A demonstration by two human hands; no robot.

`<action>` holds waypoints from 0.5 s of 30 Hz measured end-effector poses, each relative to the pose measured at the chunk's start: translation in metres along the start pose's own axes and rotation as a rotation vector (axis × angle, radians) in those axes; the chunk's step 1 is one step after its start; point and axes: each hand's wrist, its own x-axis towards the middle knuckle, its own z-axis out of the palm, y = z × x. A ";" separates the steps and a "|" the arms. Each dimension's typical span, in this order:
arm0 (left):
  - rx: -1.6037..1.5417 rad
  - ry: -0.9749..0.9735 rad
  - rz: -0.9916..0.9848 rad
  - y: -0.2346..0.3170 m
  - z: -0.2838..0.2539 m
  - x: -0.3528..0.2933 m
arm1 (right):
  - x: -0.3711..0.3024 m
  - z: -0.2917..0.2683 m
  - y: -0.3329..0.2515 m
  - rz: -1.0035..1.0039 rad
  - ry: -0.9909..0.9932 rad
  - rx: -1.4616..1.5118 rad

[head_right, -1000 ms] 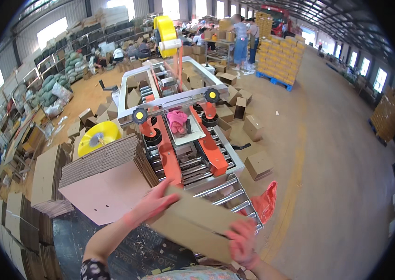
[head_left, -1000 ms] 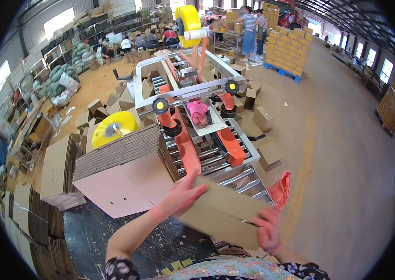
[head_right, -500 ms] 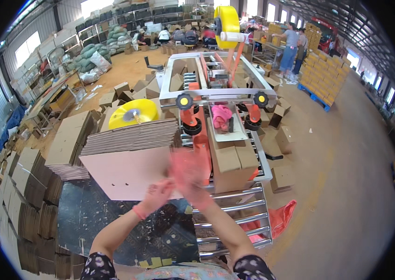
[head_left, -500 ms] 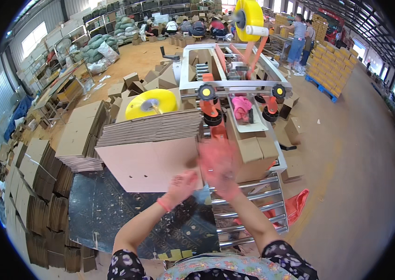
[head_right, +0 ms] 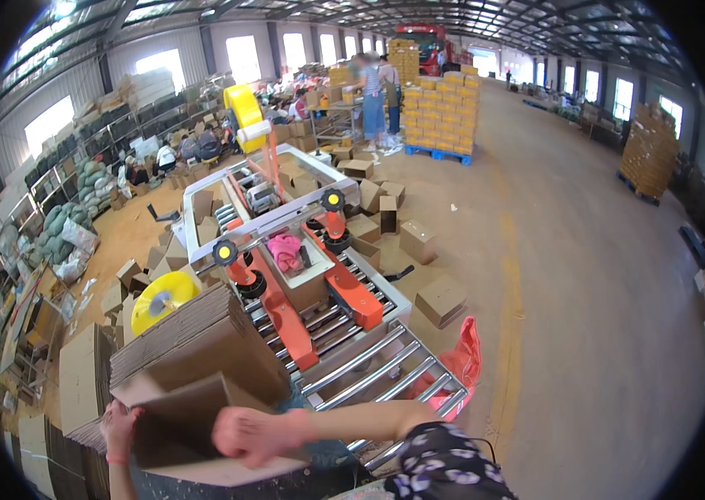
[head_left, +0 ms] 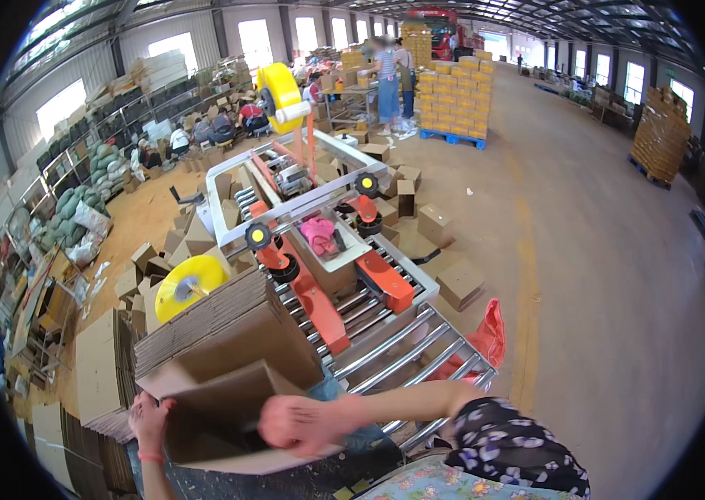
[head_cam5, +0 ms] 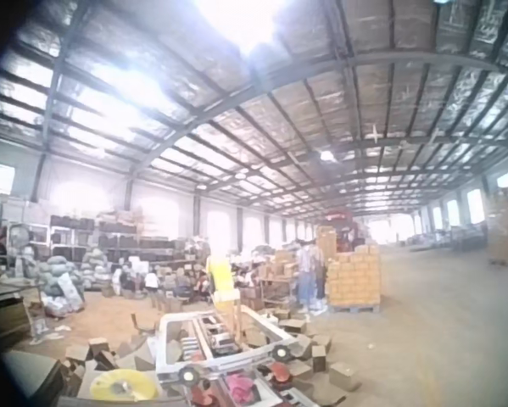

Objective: The person repeatedly picks flat cardboard sheets from a stack, folds them into box shapes by hand, and places the formed boxes onto a conveyor belt. The process is continuous and repetitive throughout the clip.

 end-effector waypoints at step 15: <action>-0.307 -0.599 0.933 0.178 -0.059 -0.186 | -0.081 0.017 -0.080 0.163 -0.184 -0.028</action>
